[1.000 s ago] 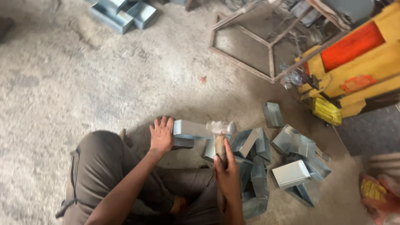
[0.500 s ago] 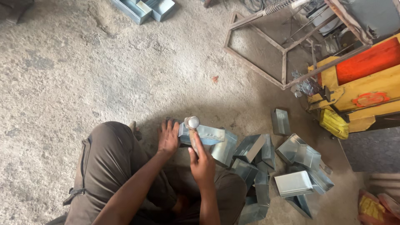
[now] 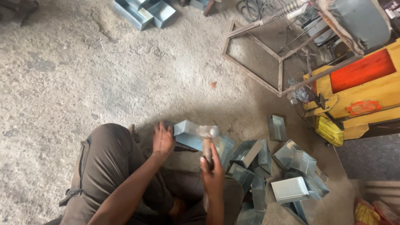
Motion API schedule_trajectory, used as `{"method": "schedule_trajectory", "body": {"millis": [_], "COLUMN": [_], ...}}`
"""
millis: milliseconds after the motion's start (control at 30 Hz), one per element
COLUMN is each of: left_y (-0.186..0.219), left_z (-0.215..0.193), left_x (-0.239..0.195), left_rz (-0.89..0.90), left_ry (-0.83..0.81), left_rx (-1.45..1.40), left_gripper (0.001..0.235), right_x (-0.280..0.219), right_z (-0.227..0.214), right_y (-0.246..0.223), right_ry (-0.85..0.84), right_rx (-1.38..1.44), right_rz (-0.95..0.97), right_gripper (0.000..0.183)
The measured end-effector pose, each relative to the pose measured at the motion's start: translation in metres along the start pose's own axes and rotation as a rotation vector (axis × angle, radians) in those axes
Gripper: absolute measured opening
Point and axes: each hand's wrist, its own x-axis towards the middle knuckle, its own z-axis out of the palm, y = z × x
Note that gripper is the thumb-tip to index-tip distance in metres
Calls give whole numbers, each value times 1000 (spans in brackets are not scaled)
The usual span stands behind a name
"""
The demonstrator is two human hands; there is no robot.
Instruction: The person uses a hammer to shape and fold the edges of small galvanized metal boxes by striking them against a metal block while sitting on the floor.
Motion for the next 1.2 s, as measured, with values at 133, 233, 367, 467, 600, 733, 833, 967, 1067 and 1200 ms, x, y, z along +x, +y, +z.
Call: {"method": "schedule_trajectory", "body": {"millis": [133, 233, 367, 467, 600, 733, 833, 967, 1067, 1200], "left_y": [44, 86, 100, 103, 112, 80, 52, 30, 17, 0], "left_z": [-79, -101, -72, -48, -73, -98, -78, -31, -9, 14], "left_x": [35, 33, 25, 11, 21, 20, 16, 10, 11, 4], "left_rz": [122, 321, 432, 355, 359, 317, 277, 295, 282, 46], "left_ry": [119, -84, -293, -359, -474, -392, -417, 1, 199, 24], "left_rx": [-357, -260, 174, 321, 570, 555, 350, 58, -245, -480], "left_gripper": [49, 60, 91, 36, 73, 68, 39, 30, 60, 69], "right_x": [-10, -11, -12, -17, -21, -18, -17, -5, 13, 29], "right_z": [-45, -67, -75, -80, -83, -83, -84, -86, -76, -73], "right_y": [-4, -11, -16, -17, -18, -22, -30, -49, -67, -94], "right_ry": [107, 137, 156, 147, 97, 109, 121, 100, 45, -19], "right_rx": [182, 297, 412, 366, 348, 358, 423, 479, 455, 365], "right_rz": [236, 264, 179, 245, 242, 193, 165, 117, 73, -22], "right_gripper": [66, 68, 71, 71, 69, 69, 70, 70, 69, 70]}}
